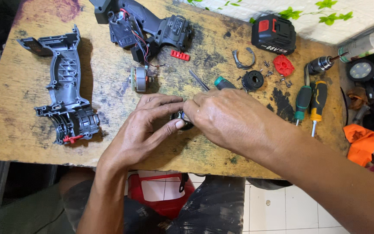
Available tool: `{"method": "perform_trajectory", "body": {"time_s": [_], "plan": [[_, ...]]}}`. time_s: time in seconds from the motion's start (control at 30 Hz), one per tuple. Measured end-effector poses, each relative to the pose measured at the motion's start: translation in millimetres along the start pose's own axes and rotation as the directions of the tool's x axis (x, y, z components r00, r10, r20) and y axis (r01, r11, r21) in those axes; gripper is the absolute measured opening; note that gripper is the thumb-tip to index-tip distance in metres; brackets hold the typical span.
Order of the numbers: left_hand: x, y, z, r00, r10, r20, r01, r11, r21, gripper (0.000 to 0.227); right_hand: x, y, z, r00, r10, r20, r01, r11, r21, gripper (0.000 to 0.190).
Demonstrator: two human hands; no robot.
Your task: The person assembles a small cylindrical component by hand, inserting a white plastic piece and a metal ring into a black housing. The person rotates and aligns the parts, then secures them together on a workbench with disassembled drill parts and tools nearby.
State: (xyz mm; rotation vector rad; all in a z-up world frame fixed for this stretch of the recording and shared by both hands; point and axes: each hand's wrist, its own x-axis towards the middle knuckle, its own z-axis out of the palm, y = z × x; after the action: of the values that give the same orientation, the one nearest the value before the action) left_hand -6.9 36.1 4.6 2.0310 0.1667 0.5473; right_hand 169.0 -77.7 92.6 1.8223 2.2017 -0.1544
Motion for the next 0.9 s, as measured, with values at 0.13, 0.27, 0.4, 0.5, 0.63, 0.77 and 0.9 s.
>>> {"method": "perform_trajectory", "body": {"time_s": [0.13,0.27,0.4,0.5,0.63,0.77,0.9], "plan": [[1,3,0,1.000,-0.013,0.001,0.013,1.000,0.006,0.040,-2,-1,-2,1.000,0.005,0.020,-0.006,0.999,0.042,0.010],[6,8,2,0.988,-0.154,-0.008,0.153,0.987,-0.041,0.041,-2,-1,-1,1.000,-0.022,-0.018,0.022,0.999,0.034,0.010],[10,11,2,0.976,-0.212,-0.040,0.210,0.977,-0.046,0.038,-1,-2,-6,0.997,-0.008,0.071,0.007,1.000,0.012,0.016],[6,6,5,0.982,-0.177,-0.064,0.174,0.983,-0.051,0.034,3,-7,-7,0.999,-0.041,0.006,0.041,0.999,0.017,0.023],[6,5,6,0.991,-0.110,-0.082,0.108,0.994,-0.031,0.030,3,-9,1,0.982,-0.088,-0.166,0.056,0.980,-0.190,0.018],[2,10,2,0.993,-0.109,-0.034,0.107,0.991,-0.075,0.039,4,-11,-17,0.994,-0.063,0.084,0.073,0.991,-0.115,0.011],[4,3,-8,0.996,0.001,0.088,0.005,0.998,-0.068,0.047,0,-9,-21,0.981,-0.192,-0.002,0.182,0.930,-0.320,0.002]]}}
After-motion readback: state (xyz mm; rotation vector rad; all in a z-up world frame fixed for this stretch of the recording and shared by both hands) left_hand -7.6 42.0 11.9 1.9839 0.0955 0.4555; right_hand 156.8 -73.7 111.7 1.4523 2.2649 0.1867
